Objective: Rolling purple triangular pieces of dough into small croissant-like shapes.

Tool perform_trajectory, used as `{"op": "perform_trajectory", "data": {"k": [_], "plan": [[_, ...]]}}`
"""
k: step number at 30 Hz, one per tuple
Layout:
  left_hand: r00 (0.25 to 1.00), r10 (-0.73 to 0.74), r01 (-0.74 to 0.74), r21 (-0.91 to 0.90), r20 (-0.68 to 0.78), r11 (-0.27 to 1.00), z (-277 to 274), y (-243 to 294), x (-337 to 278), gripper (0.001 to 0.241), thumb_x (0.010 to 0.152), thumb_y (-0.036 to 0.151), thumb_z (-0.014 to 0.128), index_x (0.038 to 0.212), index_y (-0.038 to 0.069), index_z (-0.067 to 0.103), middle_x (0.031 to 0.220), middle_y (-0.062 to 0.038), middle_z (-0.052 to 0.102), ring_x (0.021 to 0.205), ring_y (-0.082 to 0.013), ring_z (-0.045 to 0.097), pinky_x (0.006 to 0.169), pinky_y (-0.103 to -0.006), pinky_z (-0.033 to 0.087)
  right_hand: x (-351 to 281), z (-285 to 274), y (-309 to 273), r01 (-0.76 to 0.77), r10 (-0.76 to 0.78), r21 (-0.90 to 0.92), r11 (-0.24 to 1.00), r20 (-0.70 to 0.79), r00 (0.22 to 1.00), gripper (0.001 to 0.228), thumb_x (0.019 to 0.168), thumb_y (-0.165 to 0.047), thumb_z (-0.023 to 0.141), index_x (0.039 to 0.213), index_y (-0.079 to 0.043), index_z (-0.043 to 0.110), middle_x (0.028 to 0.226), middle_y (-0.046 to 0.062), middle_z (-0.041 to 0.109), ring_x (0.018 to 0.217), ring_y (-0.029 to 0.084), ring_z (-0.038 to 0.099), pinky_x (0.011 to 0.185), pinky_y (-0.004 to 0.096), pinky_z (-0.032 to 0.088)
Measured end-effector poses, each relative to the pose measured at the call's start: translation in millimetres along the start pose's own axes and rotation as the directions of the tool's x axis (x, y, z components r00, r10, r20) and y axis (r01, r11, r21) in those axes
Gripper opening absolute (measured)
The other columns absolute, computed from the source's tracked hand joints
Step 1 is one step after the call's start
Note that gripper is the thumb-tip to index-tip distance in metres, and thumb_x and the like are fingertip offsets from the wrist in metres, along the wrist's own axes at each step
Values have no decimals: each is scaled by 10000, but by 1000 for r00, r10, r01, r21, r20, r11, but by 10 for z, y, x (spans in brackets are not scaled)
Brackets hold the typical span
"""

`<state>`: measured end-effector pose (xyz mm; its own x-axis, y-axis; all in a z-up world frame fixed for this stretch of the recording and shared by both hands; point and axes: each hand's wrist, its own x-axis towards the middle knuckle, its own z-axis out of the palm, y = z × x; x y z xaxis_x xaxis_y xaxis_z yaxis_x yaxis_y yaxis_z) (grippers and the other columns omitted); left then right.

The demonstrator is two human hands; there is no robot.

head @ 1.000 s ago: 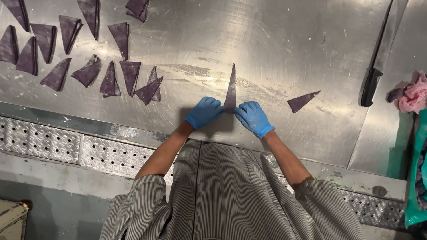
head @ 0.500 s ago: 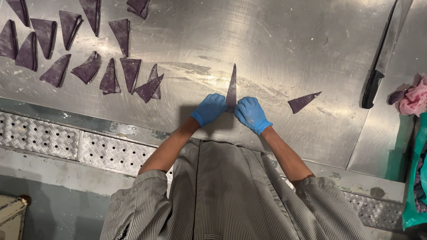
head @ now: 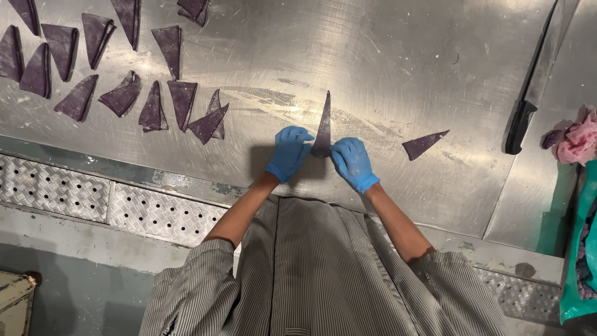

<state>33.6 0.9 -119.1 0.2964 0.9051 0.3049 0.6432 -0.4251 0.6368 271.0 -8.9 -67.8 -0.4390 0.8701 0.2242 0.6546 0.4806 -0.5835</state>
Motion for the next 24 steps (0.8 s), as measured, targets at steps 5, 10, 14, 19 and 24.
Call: {"op": "perform_trajectory", "data": {"k": [5,10,14,19,24], "plan": [[995,86,-91,122,47,988,27,1,-355,258,959,263,663,1190,150,661,1182,-58,607,1162,-295,559,995,-480,445,-107,-7,-62,82,-81,-46,996,31,996,275,907,-166,764,1133,-62,647,1075,94,649,1048,302,609,945,432,473],[942,263,-315,279,208,907,40,49,-270,388,924,276,626,1285,139,669,1142,-24,631,1107,-227,588,978,-431,461,-25,49,-83,104,-90,-155,982,95,991,356,854,-260,784,1126,-67,660,1030,80,635,1020,297,600,939,440,469],[931,210,-283,226,299,932,64,27,-89,257,984,355,644,1145,158,677,1039,-28,627,1017,-230,591,951,-436,465,37,96,-38,49,-28,-167,985,128,991,282,862,-300,793,1026,-110,663,1018,68,619,1031,292,578,945,438,441],[929,133,-170,78,344,982,90,-39,73,216,954,397,678,996,186,703,1038,-26,621,1058,-250,585,970,-438,460,150,40,-40,10,1,-114,993,92,996,217,850,-284,792,953,-147,659,1027,52,614,1050,290,565,986,436,422],[978,2,1,-12,208,1000,68,-12,135,159,890,380,726,943,231,715,1235,-54,589,1232,-325,502,1040,-511,375,201,17,-7,-80,83,-36,996,81,993,263,842,-277,803,992,-104,674,1025,64,607,1038,306,555,963,452,402]]}}
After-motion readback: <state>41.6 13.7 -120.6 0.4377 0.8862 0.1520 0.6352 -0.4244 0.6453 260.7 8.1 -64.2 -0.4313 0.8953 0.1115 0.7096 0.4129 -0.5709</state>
